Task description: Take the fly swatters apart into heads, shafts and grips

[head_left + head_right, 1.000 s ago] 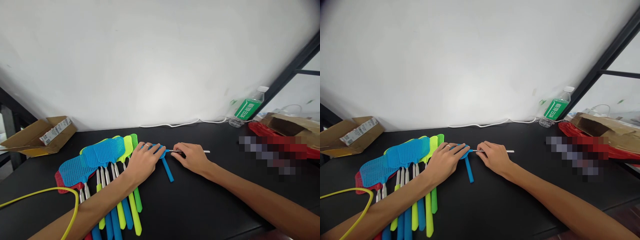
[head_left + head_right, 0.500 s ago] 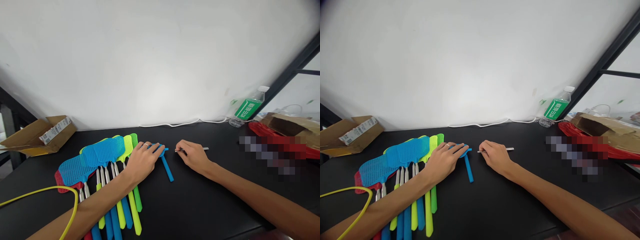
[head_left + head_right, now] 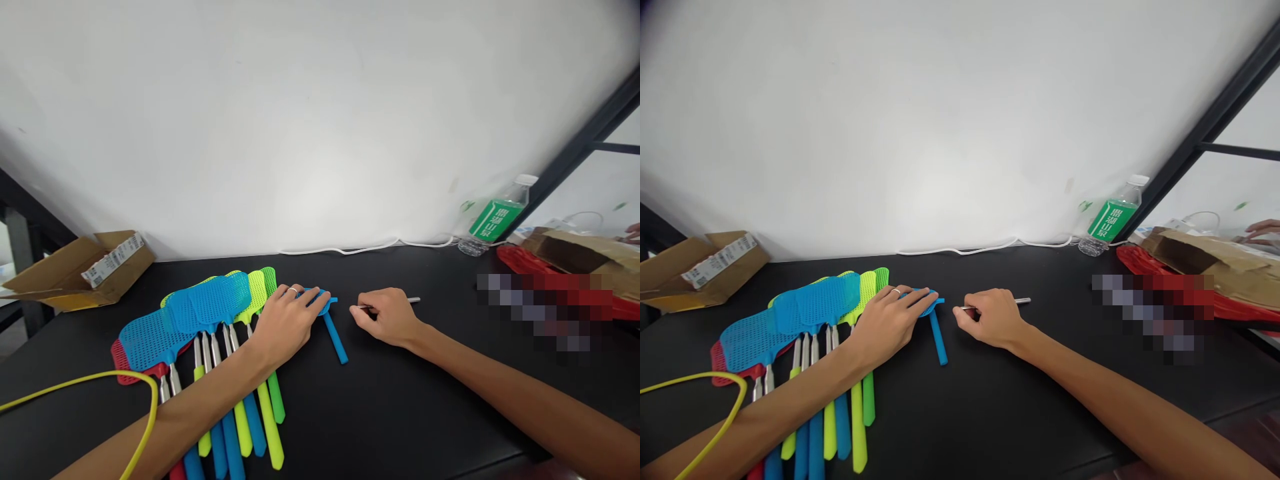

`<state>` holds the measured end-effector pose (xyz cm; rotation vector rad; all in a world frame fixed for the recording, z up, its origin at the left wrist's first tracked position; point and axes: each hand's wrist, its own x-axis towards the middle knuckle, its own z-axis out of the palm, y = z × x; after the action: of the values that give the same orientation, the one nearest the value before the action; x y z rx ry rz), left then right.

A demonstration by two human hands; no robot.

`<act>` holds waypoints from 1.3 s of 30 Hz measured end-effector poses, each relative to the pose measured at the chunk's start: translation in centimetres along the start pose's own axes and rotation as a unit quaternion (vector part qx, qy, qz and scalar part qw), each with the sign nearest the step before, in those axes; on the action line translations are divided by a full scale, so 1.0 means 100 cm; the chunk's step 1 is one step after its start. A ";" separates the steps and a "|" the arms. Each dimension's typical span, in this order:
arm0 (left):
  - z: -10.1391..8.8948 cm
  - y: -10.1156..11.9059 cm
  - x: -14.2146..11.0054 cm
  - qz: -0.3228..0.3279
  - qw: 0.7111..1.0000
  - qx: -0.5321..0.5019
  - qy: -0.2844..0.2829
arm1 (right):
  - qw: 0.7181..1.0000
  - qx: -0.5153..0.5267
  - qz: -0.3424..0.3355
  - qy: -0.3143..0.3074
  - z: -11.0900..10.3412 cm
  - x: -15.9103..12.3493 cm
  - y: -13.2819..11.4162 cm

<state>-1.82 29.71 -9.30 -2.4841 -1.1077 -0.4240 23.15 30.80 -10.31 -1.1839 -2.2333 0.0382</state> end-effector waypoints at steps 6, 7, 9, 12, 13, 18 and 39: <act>0.001 -0.001 -0.001 0.002 1.000 -0.001 -0.004 | 1.000 -0.004 0.001 -0.016 0.001 -0.001 0.001; 0.001 -0.001 -0.001 0.002 1.000 -0.001 -0.004 | 1.000 -0.005 -0.002 -0.019 0.001 -0.001 0.001; 0.001 -0.001 -0.001 0.003 1.000 -0.001 -0.002 | 1.000 -0.007 -0.010 -0.027 0.000 -0.002 0.001; 0.002 -0.001 -0.001 0.002 1.000 -0.001 0.001 | 0.999 -0.009 -0.018 -0.040 0.000 -0.002 0.001; 0.002 -0.001 -0.001 0.002 1.000 -0.001 0.002 | 0.999 -0.009 -0.018 -0.045 0.000 -0.002 0.001; 0.002 0.000 -0.001 0.000 1.000 -0.005 0.006 | 0.999 0.026 0.003 -0.036 -0.003 0.000 0.000; 0.002 -0.001 -0.001 -0.007 1.000 -0.027 0.004 | 0.946 0.254 0.188 -0.074 -0.010 0.009 0.029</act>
<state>-1.91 29.84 -9.49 -2.5203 -1.1245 -0.4738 25.46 32.98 -9.96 -1.3131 -1.9084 0.8287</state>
